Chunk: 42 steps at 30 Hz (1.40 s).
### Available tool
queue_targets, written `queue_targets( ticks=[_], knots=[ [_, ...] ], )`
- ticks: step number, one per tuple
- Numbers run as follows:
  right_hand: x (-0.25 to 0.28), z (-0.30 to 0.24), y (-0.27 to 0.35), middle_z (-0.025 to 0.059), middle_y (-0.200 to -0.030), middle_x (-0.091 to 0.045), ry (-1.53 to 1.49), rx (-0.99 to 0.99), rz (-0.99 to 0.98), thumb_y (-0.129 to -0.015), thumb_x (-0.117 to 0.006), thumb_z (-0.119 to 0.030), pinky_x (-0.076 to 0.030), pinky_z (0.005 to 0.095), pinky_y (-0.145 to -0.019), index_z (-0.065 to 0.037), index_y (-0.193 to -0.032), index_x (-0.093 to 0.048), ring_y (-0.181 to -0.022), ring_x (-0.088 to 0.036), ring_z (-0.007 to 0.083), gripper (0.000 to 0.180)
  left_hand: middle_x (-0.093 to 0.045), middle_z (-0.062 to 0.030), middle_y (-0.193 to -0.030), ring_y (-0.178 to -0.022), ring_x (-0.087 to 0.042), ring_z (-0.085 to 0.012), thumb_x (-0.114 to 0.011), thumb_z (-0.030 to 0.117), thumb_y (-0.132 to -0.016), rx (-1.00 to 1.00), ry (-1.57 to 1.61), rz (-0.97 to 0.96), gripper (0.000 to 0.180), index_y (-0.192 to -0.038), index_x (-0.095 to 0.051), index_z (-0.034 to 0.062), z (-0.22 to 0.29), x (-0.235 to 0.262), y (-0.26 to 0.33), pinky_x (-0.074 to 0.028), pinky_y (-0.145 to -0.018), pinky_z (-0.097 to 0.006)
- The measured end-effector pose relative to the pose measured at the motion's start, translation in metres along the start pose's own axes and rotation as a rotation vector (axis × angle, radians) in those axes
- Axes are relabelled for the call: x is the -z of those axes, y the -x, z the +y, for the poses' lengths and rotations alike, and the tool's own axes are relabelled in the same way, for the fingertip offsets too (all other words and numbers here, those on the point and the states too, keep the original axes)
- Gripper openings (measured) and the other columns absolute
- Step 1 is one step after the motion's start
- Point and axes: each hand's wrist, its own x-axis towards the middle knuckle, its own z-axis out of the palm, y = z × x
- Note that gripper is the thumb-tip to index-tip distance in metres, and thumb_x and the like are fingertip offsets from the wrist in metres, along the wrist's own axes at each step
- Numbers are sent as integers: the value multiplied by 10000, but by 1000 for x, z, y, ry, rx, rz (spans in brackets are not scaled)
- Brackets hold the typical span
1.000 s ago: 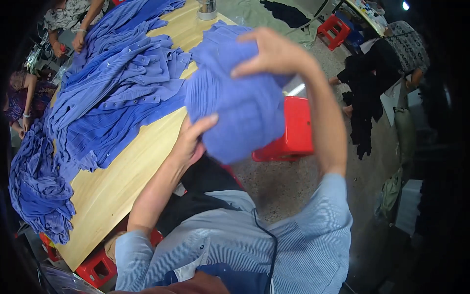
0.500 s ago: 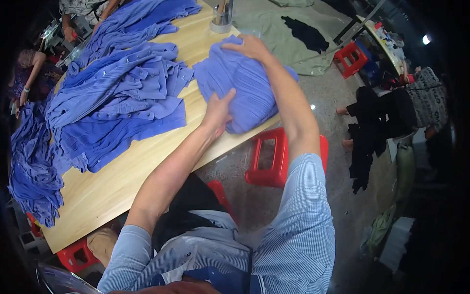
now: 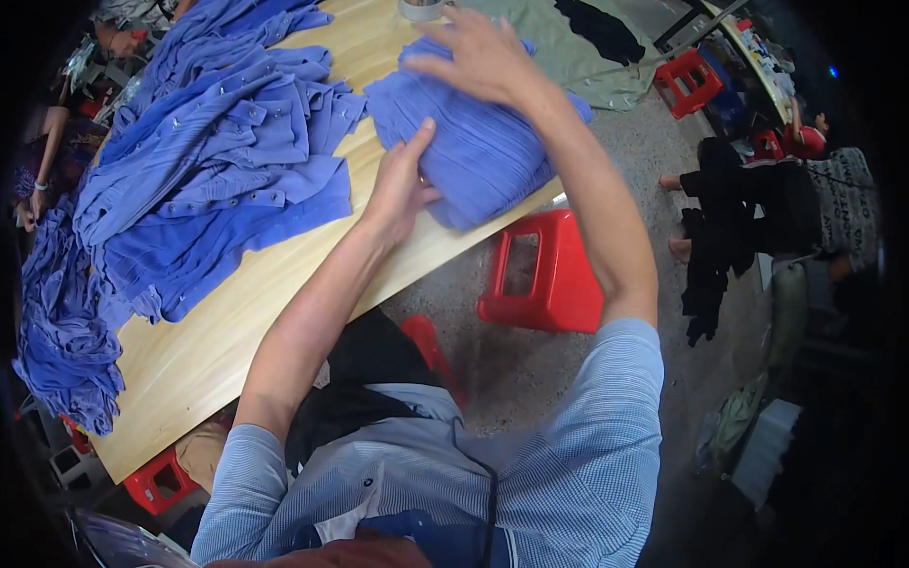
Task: Checking and folding blue pleated fabric pieces with eyelets in a factory setting.
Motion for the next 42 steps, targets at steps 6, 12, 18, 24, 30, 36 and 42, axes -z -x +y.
queue_targets(
  ticks=[6, 12, 18, 24, 30, 36, 42],
  knots=[
    [-53, 1, 40, 218, -1824, -304, -32, -109, -89, -1001, -616, -776, -286, 765, -1263, -302, -1659, -572, -1654, -309, 498, 812, -765, -94, -1140, -963, -743, -178, -736, 352, -1103, -85, -161, 89, 436, -1344, -541, 46, -11, 17, 30, -595, -812, -332],
    [-67, 30, 50, 235, -1805, -339, -28, -11, -25, -1028, -675, -669, -367, 699, -1240, -293, -1665, -564, -1635, -341, 513, 748, -761, -182, -1254, -1080, -770, -273, -795, 238, -1026, -405, -712, -14, 425, -1345, -637, 7, -16, 85, 107, -601, -962, -401],
    [-33, -4, 20, 233, -1804, -345, 115, -132, -320, -1056, -673, -601, -257, 804, -1243, -244, -1663, -560, -1649, -325, 499, 714, -731, -169, -1358, -1237, -713, -376, -815, 204, -1003, -773, -1312, 365, 411, -1365, -707, 44, -6, 206, 231, -595, -1030, -443],
    [-34, -101, -43, 255, -1733, -444, -61, 79, -69, -1029, -741, -535, -280, 749, -1257, -161, -1621, -593, -1612, -398, 457, 715, -731, -168, -1313, -1232, -689, -406, -832, 151, -951, -782, -1401, 549, 345, -1259, -737, 27, -9, 299, 304, -573, -1047, -488],
    [-33, -297, -105, 170, -1404, -669, -156, 343, 274, -963, -830, -380, -430, 586, -1201, -116, -1532, -656, -1335, -622, 418, 651, -731, -181, -1325, -1248, -690, -404, -827, 127, -961, -804, -1288, 594, 318, -1249, -753, 13, 10, 336, 317, -567, -1064, -480],
    [-54, -317, -148, 156, -1150, -680, -209, 338, 277, -845, -842, -125, -518, 531, -1012, -62, -1260, -732, -1129, -664, 399, 434, -719, -203, -1374, -1300, -669, -420, -828, 119, -964, -886, -1186, 659, 412, -1347, -724, 10, 50, 363, 324, -539, -1114, -488],
    [-42, -323, -126, 233, -1389, -668, -369, 464, 229, -842, -823, -93, -508, 537, -1058, -6, -1189, -616, -1260, -638, 467, 413, -631, -213, -1520, -1383, -633, -418, -844, 115, -962, -1071, -1214, 700, 590, -1508, -632, 46, 121, 364, 295, -525, -1150, -462]
  ],
)
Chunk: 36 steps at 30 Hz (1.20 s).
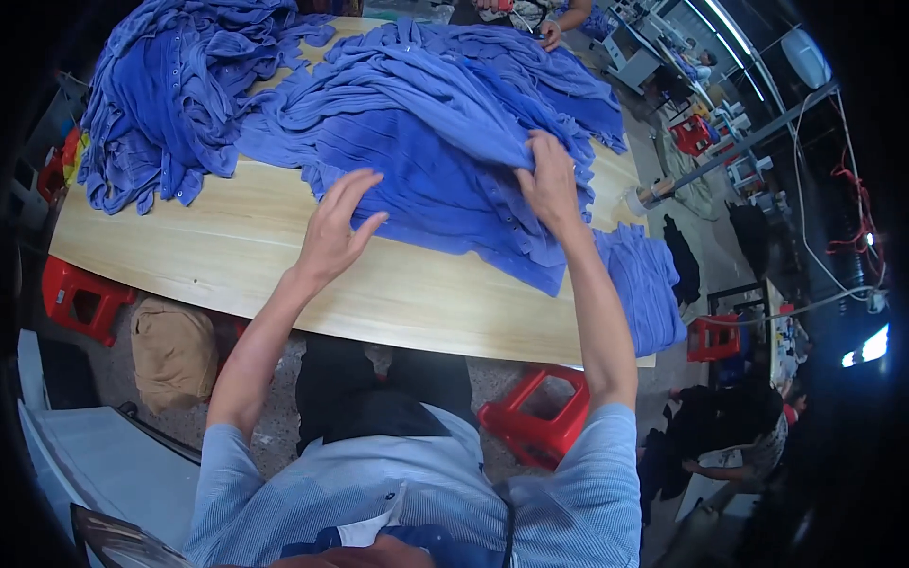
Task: Checking and folding blue pleated fabric pieces with eyelets in a factory setting.
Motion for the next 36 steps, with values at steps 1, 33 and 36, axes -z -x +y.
queue_targets(
  ticks=[1, 33, 36],
  knots=[
    [6, -18, 4, 232, -1406, -663, -37, 9, -45, -830, -829, -87, -503, 545, -1066, -3, -1183, -613, -1265, -637, 467, 422, -631, -213, -1520, -1383, -633, -418, -844, 115, -962, -4, 4, 6, 590, -1508, -632, 46, 0, -3, -17, -525, -1150, -462],
    [53, -99, 163, 124, -935, -634, -144, 229, 0, -772, -745, 6, -491, 439, -716, -32, -1205, -665, -801, -644, 325, 442, -778, -109, -1177, -1125, -734, -300, -716, 48, -841, -667, -582, 42, 394, -1227, -791, 68, -70, 81, -49, -573, -930, -425],
    [36, -104, 207, 110, -920, -598, -74, 145, -287, -845, -685, -28, -489, 420, -761, -13, -1297, -694, -834, -620, 290, 452, -761, -96, -1200, -1142, -731, -273, -715, 109, -837, -596, -673, -330, 294, -1120, -763, 45, -55, 98, 31, -579, -911, -411]
  ],
)
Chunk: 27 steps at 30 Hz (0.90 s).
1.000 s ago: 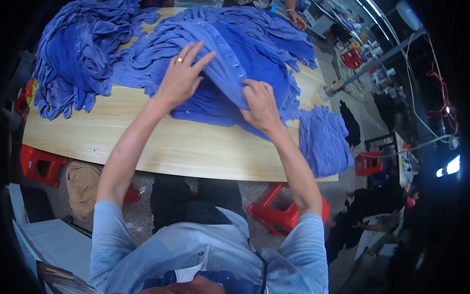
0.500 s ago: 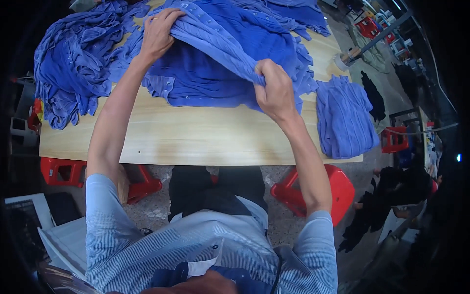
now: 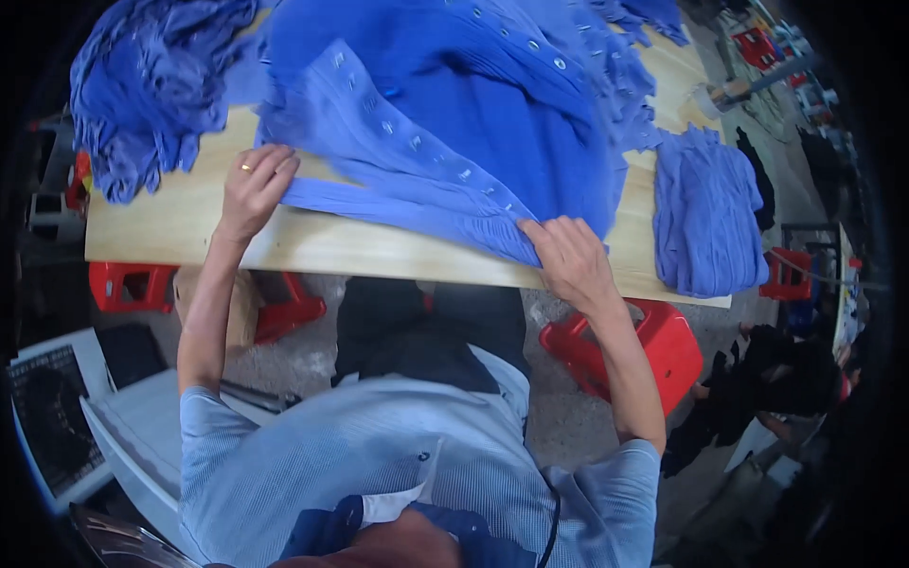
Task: Checking and folding blue pleated fabric pieces with eyelets in a factory setting.
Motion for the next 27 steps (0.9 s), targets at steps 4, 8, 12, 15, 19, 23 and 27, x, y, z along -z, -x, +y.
queue_targets(
  ticks=[4, 8, 12, 15, 19, 23, 27],
  knots=[
    [-22, -6, 30, 104, -958, -600, 11, -24, -110, -805, -690, -20, -490, 426, -781, -10, -1249, -722, -896, -620, 292, 445, -740, -79, -1194, -1103, -723, -271, -696, 99, -860, 171, 198, -203, 247, -1101, -714, 46, 44, 1, 59, -571, -877, -413],
    [-12, -3, 47, 135, -1123, -678, 26, -103, -136, -753, -701, 25, -523, 442, -872, -28, -1239, -725, -1017, -665, 331, 489, -726, -104, -1270, -1190, -704, -325, -791, 79, -799, 370, 290, -246, 443, -1234, -708, 63, 78, 24, 86, -568, -963, -437],
    [-11, 13, 67, 172, -1318, -717, 107, -156, -119, -792, -652, 73, -545, 469, -1013, -11, -1180, -711, -1237, -693, 378, 401, -700, -124, -1346, -1268, -675, -345, -846, 156, -800, 420, 337, -268, 531, -1301, -698, 65, 72, 25, 89, -534, -1049, -483],
    [-6, 24, 74, 193, -1366, -725, 140, -215, -70, -812, -631, 96, -543, 480, -1045, 0, -1152, -704, -1248, -703, 375, 360, -700, -133, -1333, -1280, -661, -352, -865, 268, -881, 469, 318, -233, 454, -1238, -690, 50, 47, 14, 91, -472, -1089, -496],
    [7, 28, 74, 209, -1516, -655, 123, -368, -175, -802, -600, 109, -433, 583, -1228, -16, -1256, -656, -1433, -608, 401, 475, -699, -131, -1210, -1199, -660, -348, -849, 295, -928, 398, 280, -339, 350, -1077, -659, 41, 31, 36, 88, -447, -1085, -492],
    [22, 8, 52, 211, -1689, -497, -96, -540, -311, -790, -705, -46, -141, 715, -1341, -84, -1394, -618, -1617, -421, 398, 612, -692, -132, -1148, -1146, -651, -363, -846, 248, -945, 333, 319, -348, 315, -1054, -638, 38, 51, 43, 72, -436, -1102, -508],
    [3, -3, 40, 206, -1714, -465, -96, -547, -254, -806, -786, -112, -101, 757, -1325, -98, -1374, -655, -1650, -369, 414, 584, -664, -164, -1390, -1354, -612, -370, -831, 209, -955, 440, 370, -169, 389, -1285, -689, 57, 71, 13, 13, -428, -1157, -512]
  ],
)
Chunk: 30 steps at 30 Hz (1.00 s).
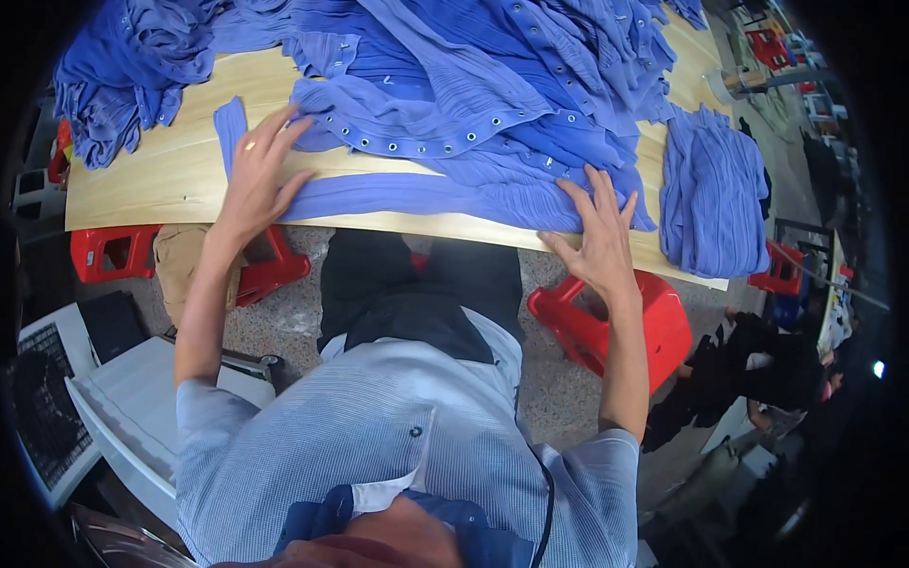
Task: Checking and folding blue pleated fabric pieces with eyelets in a factory setting.
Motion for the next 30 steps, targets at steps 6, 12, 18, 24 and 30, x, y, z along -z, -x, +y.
queue_targets(
  ticks=[6, 12, 18, 24, 30],
  knots=[
    [-10, 17, -1, 164, -1647, -573, 9, 182, 57, -787, -778, 30, -128, 744, -1326, -81, -1145, -742, -1631, -425, 384, 377, -693, -197, -1238, -1265, -643, -391, -704, 190, -1069, 80, 123, -99, 266, -1299, -696, 59, -56, -53, -47, -425, -1159, -531],
    [19, 14, -1, 180, -1610, -622, -161, 102, -134, -834, -874, -83, -137, 704, -1333, -65, -1090, -745, -1611, -467, 383, 287, -671, -226, -1354, -1239, -666, -400, -705, 237, -1089, 173, 192, -133, 384, -1434, -686, 69, -70, -1, -2, -539, -1052, -465],
    [-8, 3, -22, 190, -1502, -683, -199, -38, 66, -935, -884, -283, -223, 658, -1319, -46, -1087, -728, -1495, -572, 381, 322, -654, -192, -1398, -1270, -618, -411, -850, 306, -959, 263, -69, -4, 543, -1423, -699, 69, -26, -3, 97, -490, -1097, -523],
    [-15, -6, -29, 160, -1425, -712, -51, 5, 168, -854, -940, -233, -292, 652, -1290, -61, -1155, -699, -1402, -627, 366, 422, -558, -114, -747, -655, -567, -350, -899, 302, -922, 152, -71, -44, 367, -836, -634, 65, 5, -11, 170, -443, -609, -463],
    [-5, 0, -32, 139, -1465, -675, 18, 47, 163, -807, -974, -307, -252, 704, -1282, -84, -1376, -675, -1406, -619, 353, 681, -712, -119, -916, -779, -672, -334, -902, 192, -894, 230, 113, 176, 246, -989, -738, 34, 43, -1, 78, -534, -692, -427]
  ],
)
